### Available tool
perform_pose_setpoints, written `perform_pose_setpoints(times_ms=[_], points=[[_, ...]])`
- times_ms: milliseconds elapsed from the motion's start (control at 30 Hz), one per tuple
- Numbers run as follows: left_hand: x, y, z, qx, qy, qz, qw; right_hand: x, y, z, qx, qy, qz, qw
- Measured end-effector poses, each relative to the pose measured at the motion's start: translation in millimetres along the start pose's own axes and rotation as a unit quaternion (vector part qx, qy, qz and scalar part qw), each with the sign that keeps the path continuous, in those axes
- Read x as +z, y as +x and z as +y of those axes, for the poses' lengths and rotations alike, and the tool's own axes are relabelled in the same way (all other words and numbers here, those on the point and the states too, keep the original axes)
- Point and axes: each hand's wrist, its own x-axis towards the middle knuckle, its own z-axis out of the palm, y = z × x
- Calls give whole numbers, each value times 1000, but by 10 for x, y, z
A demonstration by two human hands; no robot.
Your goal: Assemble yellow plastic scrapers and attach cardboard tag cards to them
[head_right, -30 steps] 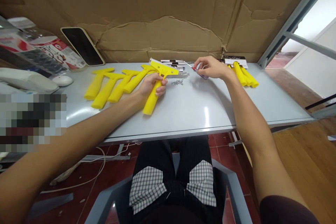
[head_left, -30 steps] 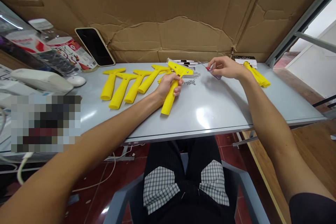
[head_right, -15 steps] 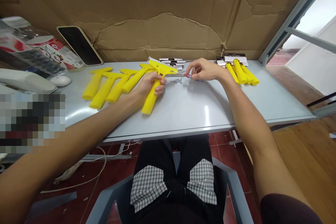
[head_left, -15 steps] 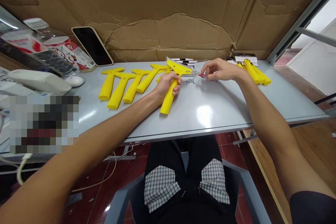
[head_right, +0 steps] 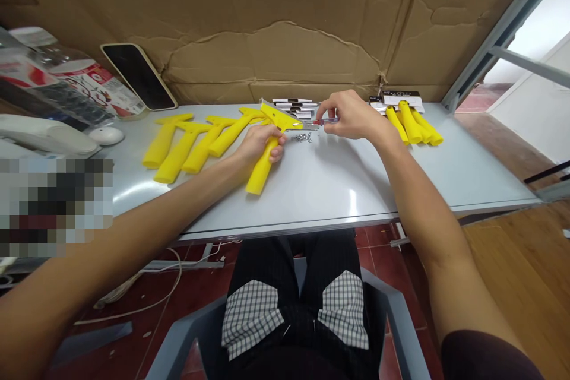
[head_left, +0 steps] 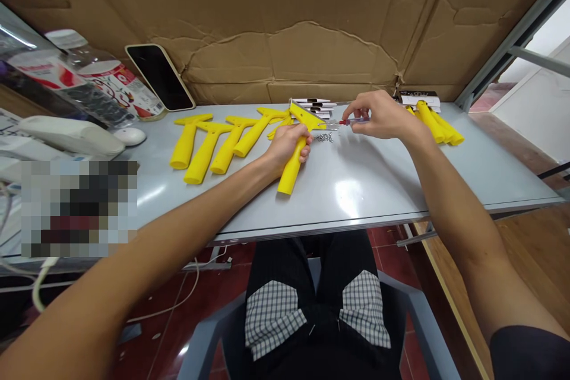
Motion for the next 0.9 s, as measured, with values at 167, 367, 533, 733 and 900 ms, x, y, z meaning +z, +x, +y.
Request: perform_pose_setpoints(times_ms=[167,367,533,733,900], points=[[-5,7,-11,-10,-19,-1,1000,-30,-43,-182,13,39,72,997],[34,-28,22,-13,-11,2,1000,1,-52,-328,8,73,103,992],[30,-23,19,-22,-22,5,1000,103,-40,-340,-25,65,104,992],[1,15,10,-42,-48,6,998,86,-46,-317,-31,60,109,992],[-40,58,-6,-65,-81,4,995,50,-68,-352,-9,53,106,993]])
